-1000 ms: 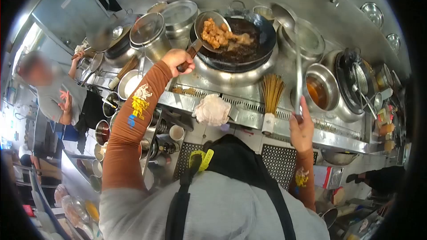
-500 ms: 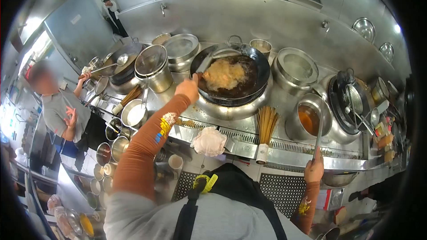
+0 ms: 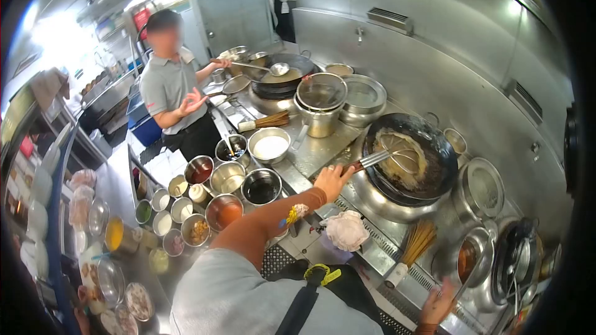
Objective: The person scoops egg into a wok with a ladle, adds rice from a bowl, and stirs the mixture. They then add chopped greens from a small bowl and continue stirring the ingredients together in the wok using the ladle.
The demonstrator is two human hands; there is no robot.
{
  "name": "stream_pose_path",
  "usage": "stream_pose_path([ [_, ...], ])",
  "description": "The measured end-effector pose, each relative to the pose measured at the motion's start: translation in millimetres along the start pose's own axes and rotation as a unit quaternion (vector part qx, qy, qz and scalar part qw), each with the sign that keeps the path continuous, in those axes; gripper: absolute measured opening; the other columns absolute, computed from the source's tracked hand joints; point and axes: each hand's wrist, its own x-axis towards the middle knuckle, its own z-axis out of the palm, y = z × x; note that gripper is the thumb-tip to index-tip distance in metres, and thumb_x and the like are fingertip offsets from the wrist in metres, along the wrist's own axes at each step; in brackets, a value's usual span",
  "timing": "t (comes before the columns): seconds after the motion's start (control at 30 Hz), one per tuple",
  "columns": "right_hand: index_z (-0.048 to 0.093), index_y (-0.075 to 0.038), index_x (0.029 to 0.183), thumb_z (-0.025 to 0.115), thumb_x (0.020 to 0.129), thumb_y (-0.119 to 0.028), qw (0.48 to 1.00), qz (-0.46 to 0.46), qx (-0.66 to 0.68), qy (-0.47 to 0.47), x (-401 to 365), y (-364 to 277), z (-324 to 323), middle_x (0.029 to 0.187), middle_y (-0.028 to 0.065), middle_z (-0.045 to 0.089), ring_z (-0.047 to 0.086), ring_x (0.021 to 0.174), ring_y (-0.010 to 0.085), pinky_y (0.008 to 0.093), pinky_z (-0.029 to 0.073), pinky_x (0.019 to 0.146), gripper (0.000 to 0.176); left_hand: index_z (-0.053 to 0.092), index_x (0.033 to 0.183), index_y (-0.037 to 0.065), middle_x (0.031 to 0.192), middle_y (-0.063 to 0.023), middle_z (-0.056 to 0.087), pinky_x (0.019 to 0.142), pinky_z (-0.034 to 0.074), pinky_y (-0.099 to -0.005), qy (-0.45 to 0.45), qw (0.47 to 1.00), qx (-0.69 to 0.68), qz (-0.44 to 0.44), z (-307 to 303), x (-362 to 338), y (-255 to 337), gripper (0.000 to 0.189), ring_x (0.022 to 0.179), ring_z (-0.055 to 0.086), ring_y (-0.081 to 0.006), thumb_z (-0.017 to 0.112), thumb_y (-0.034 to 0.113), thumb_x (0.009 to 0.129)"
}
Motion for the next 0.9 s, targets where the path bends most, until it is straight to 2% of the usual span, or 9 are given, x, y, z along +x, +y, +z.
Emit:
stream_pose_path([
  [0.1, 0.065, 0.003, 0.098, 0.061, 0.087, -0.016, 0.971, -0.029, 0.184, -0.151, -2, -57, 53, 0.085, 0.0180, 0.065, 0.062, 0.078, 0.0244, 0.0342, 0.049, 0.070, 0.023, 0.049, 0.131, 0.007, 0.124, -0.0192, 0.051, 0.088, 0.041, -0.0461, 0.121, 0.986, -0.101, 0.052, -13, -36, 15, 0.059, 0.113, 0.050, -0.0366, 0.061, 0.005, 0.073],
  [0.17, 0.066, 0.003, 0.094, 0.059, 0.090, -0.028, 0.938, -0.030, 0.169, -0.302, -10, -68, 95, 0.080, 0.0183, 0.063, 0.062, 0.078, 0.0197, 0.0326, 0.048, 0.069, 0.031, 0.051, 0.129, 0.006, 0.123, -0.0190, 0.054, 0.088, 0.043, -0.0460, 0.135, 0.972, -0.181, 0.065, -21, -67, 24, 0.054, 0.111, 0.053, -0.0365, 0.060, 0.004, 0.076],
  [0.3, 0.067, -0.001, 0.093, 0.052, 0.091, -0.041, 0.913, -0.050, 0.063, -0.400, -30, -70, 185, 0.081, 0.0199, 0.065, 0.066, 0.078, 0.0287, 0.0382, 0.049, 0.074, 0.043, 0.056, 0.123, 0.006, 0.117, -0.0152, 0.061, 0.087, 0.046, -0.0423, 0.081, 0.946, -0.314, 0.008, 1, -135, 33, 0.042, 0.104, 0.059, -0.0322, 0.059, 0.005, 0.081],
  [0.37, 0.069, -0.003, 0.095, 0.049, 0.091, -0.046, 0.885, -0.109, 0.053, -0.449, -74, 91, 365, 0.090, 0.0194, 0.068, 0.064, 0.090, 0.0375, 0.0407, 0.046, 0.086, 0.047, 0.056, 0.120, 0.005, 0.103, -0.0174, 0.061, 0.084, 0.047, -0.0427, 0.048, 0.936, -0.345, -0.051, 19, -165, 30, 0.036, 0.097, 0.059, -0.0360, 0.056, 0.011, 0.085],
  [0.57, 0.059, 0.001, 0.118, 0.063, 0.088, -0.033, 0.893, -0.094, 0.135, -0.419, -52, 25, 423, 0.118, 0.0138, 0.063, 0.059, 0.111, 0.0267, 0.0390, 0.043, 0.097, 0.046, 0.065, 0.109, 0.013, 0.097, -0.0147, 0.065, 0.080, 0.051, -0.0430, -0.086, 0.917, -0.370, -0.122, 53, -215, -8, 0.027, 0.094, 0.063, -0.0339, 0.058, 0.013, 0.083],
  [0.7, 0.055, 0.000, 0.123, 0.067, 0.087, -0.024, 0.784, 0.104, 0.382, -0.478, -46, -37, 406, 0.123, 0.0121, 0.059, 0.057, 0.112, 0.0231, 0.0385, 0.045, 0.096, 0.045, 0.063, 0.108, 0.013, 0.103, -0.0141, 0.065, 0.083, 0.050, -0.0460, -0.202, 0.917, -0.333, -0.088, 86, -226, -21, 0.024, 0.096, 0.062, -0.0364, 0.056, 0.018, 0.085],
  [0.73, 0.054, -0.001, 0.124, 0.066, 0.088, -0.025, 0.754, 0.158, 0.396, -0.500, -42, -65, 382, 0.122, 0.0113, 0.059, 0.057, 0.111, 0.0230, 0.0382, 0.045, 0.096, 0.044, 0.059, 0.119, 0.014, 0.115, -0.0191, 0.060, 0.089, 0.048, -0.0441, -0.281, 0.895, -0.338, -0.068, 93, -222, -19, 0.037, 0.107, 0.058, -0.0367, 0.059, 0.018, 0.082],
  [0.83, 0.052, -0.005, 0.126, 0.062, 0.091, -0.025, 0.692, 0.236, 0.428, -0.531, -30, -130, 323, 0.121, 0.0090, 0.059, 0.058, 0.110, 0.0226, 0.0376, 0.046, 0.096, 0.042, 0.050, 0.131, 0.016, 0.128, -0.0205, 0.051, 0.095, 0.046, -0.0432, -0.234, 0.878, -0.417, -0.033, 108, -219, 11, 0.052, 0.118, 0.052, -0.0360, 0.063, 0.021, 0.081],
  [0.9, 0.049, -0.006, 0.130, 0.060, 0.093, -0.030, 0.607, 0.233, 0.542, -0.532, -36, -94, 370, 0.122, 0.0084, 0.058, 0.057, 0.110, 0.0212, 0.0375, 0.046, 0.096, 0.045, 0.046, 0.135, 0.018, 0.135, -0.0209, 0.045, 0.098, 0.044, -0.0428, -0.258, 0.886, -0.381, -0.056, 105, -209, 34, 0.060, 0.123, 0.048, -0.0358, 0.066, 0.021, 0.079],
])
